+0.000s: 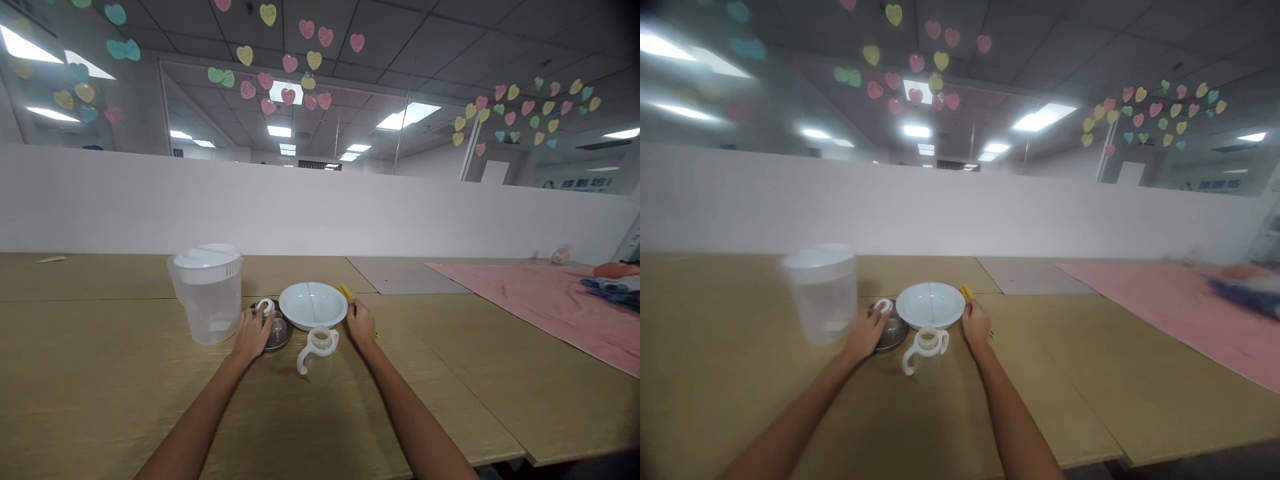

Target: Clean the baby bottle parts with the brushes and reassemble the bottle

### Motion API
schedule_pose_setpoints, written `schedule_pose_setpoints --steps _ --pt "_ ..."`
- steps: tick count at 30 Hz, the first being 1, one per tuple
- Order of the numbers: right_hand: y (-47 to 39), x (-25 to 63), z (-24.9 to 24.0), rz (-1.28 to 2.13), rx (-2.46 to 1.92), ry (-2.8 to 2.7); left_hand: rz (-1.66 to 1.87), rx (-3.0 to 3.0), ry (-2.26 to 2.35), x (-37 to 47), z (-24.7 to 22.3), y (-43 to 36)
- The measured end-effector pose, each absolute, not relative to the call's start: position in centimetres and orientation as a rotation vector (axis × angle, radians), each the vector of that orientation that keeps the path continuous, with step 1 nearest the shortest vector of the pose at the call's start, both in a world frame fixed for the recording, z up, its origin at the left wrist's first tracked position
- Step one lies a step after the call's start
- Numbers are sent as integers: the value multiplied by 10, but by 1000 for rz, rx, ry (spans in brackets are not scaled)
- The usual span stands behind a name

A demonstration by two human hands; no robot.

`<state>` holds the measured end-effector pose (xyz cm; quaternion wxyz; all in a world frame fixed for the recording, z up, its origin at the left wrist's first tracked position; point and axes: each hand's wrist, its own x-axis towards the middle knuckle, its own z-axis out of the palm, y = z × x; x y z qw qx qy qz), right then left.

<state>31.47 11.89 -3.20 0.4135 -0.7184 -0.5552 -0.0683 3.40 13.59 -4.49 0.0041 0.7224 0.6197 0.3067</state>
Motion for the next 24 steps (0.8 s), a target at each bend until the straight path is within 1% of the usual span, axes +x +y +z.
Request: schedule_pose_setpoints --steps 13,20,24 --pt "116 313 -28 -163 -1845 -1415 1102 2299 1920 34 -47 140" --pt "117 314 -29 -207 -1777 -1376 1422 2303 1771 34 -37 135" --pt "113 314 -14 -303 -1631 -1295 1602 2358 1563 39 -22 123"
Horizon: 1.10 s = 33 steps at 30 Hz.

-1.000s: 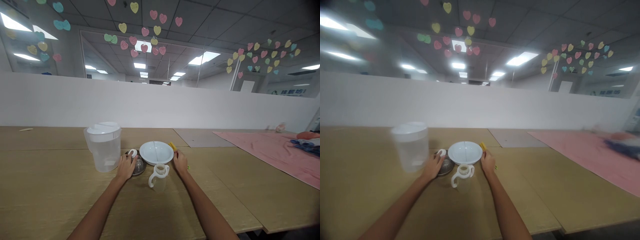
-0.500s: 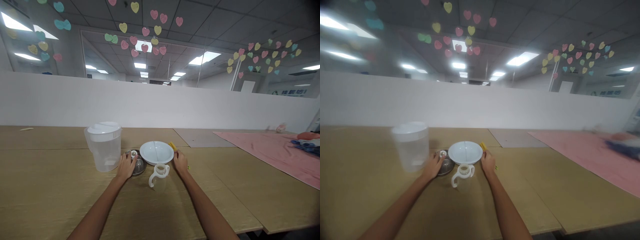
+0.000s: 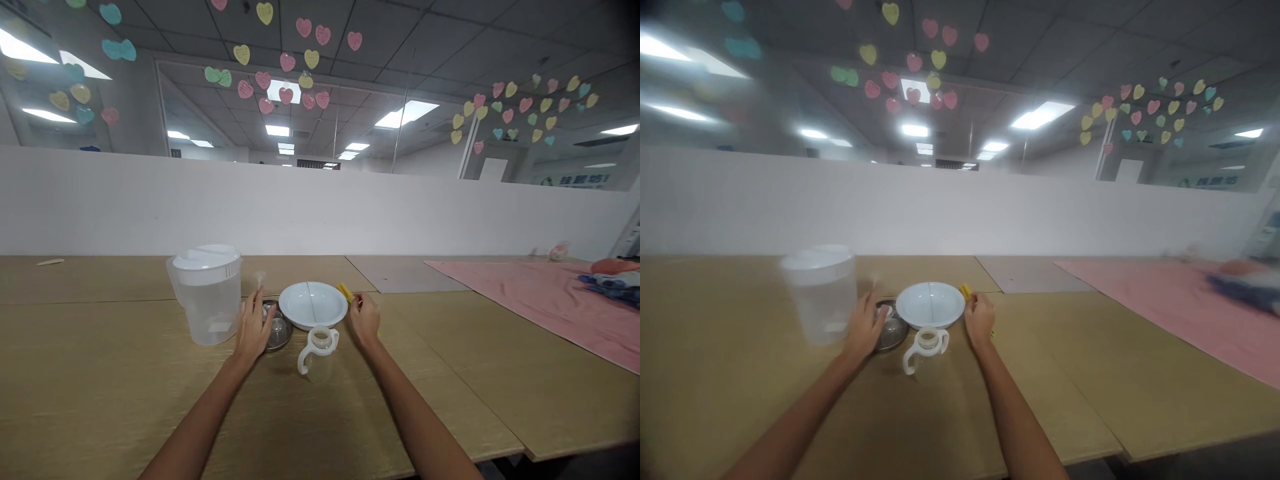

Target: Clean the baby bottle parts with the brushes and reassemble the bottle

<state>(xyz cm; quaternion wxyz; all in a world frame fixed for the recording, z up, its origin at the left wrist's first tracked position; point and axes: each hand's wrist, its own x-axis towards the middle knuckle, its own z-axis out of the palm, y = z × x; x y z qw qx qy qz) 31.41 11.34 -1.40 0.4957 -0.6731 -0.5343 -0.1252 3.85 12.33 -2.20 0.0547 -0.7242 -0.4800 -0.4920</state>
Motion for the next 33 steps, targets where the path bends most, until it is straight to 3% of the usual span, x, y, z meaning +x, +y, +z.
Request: schedule_pose_setpoints --steps 3,9,17,21,27,33 --pt "114 307 9 -269 -1587 -1386 -1625 -2215 -1294 44 -12 114" --pt "134 274 36 244 -1810 -2126 -1868 -2210 -1072 50 -5 101" --pt "157 257 22 439 -1915 -2149 -1912 -2257 -995 67 3 90" --pt "168 251 27 631 -1826 -2166 -1973 -2302 -1252 82 9 96" --pt "171 240 25 769 -1701 -2292 -1726 -2378 -1508 94 -10 111" --pt "164 245 26 472 -1715 -2346 -1319 -2448 -1289 95 -28 108"
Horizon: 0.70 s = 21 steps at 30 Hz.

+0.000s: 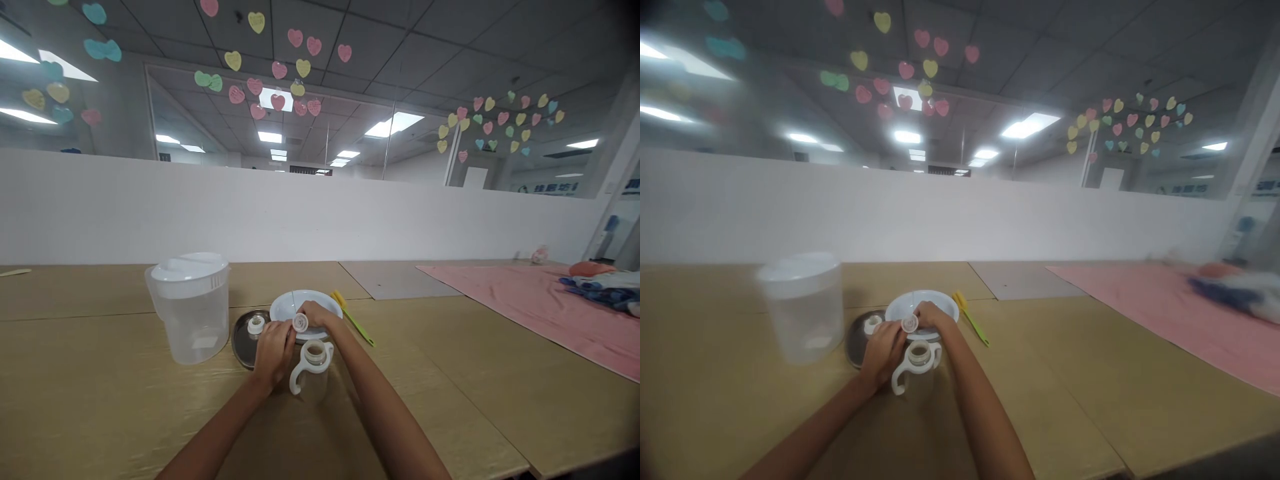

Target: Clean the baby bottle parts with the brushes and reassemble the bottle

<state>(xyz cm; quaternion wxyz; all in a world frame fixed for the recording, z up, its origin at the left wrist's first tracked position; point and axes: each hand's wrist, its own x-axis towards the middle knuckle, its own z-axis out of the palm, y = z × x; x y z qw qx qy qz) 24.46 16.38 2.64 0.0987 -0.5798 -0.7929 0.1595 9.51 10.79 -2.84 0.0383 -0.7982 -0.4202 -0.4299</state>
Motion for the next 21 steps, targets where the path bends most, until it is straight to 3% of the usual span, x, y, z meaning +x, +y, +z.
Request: schedule_pose_setpoints --steps 10,16,21 --pt "130 251 105 -138 -1640 -2137 -1258 -2323 -1115 95 -37 109" --pt "63 261 162 -607 -993 -1720 -1234 -2360 -1192 95 -35 109" --pt "22 264 177 -853 -910 -1460 -1300 -2402 -1215 94 -37 108"
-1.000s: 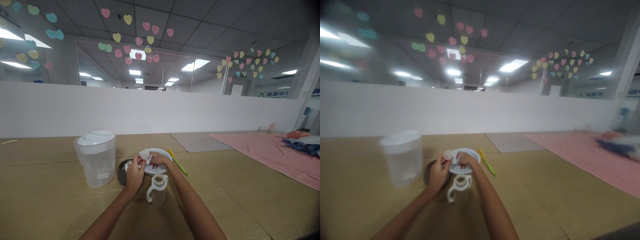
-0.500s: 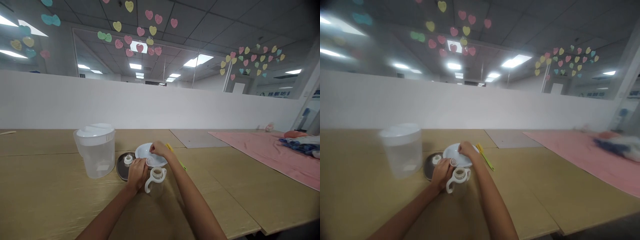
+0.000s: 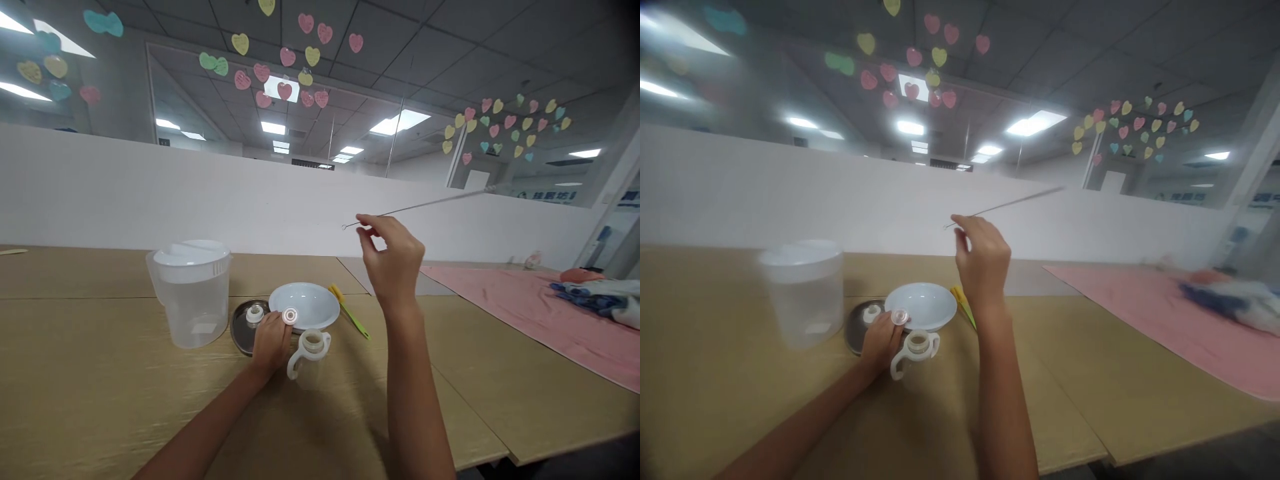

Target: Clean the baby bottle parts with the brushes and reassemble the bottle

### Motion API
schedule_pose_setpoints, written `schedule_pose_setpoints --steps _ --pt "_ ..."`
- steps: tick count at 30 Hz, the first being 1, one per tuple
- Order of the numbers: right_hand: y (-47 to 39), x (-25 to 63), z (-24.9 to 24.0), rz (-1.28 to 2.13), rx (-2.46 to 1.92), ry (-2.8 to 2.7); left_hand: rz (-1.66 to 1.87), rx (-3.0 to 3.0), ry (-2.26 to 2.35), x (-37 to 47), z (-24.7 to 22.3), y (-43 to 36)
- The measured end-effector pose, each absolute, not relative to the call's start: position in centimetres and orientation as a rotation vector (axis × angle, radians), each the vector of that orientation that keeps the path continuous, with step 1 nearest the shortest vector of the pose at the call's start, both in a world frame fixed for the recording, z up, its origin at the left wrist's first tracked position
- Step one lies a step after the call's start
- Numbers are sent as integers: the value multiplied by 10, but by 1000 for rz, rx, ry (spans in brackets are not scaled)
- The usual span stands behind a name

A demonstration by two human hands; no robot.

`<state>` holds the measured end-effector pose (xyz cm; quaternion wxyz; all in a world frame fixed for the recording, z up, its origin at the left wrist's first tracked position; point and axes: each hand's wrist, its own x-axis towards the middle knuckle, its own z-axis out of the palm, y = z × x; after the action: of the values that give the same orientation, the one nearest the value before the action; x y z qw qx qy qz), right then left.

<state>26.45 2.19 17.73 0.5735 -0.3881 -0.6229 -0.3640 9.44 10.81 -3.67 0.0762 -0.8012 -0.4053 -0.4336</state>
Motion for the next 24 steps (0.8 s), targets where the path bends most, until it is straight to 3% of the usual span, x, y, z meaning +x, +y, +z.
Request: schedule_pose_setpoints --steps 6,12,20,24 --pt "22 269 179 -1055 -844 -1206 -1299 -2405 -1201 95 -35 107" --pt "82 279 149 -984 -853 -1025 -1249 -2396 -1186 95 -33 106" --pt "115 271 125 -296 -1635 -1684 -1238 -2390 -1188 96 -33 106" --pt "106 265 128 66 -1510 -1981 -1229 -2396 -1187 96 -32 105"
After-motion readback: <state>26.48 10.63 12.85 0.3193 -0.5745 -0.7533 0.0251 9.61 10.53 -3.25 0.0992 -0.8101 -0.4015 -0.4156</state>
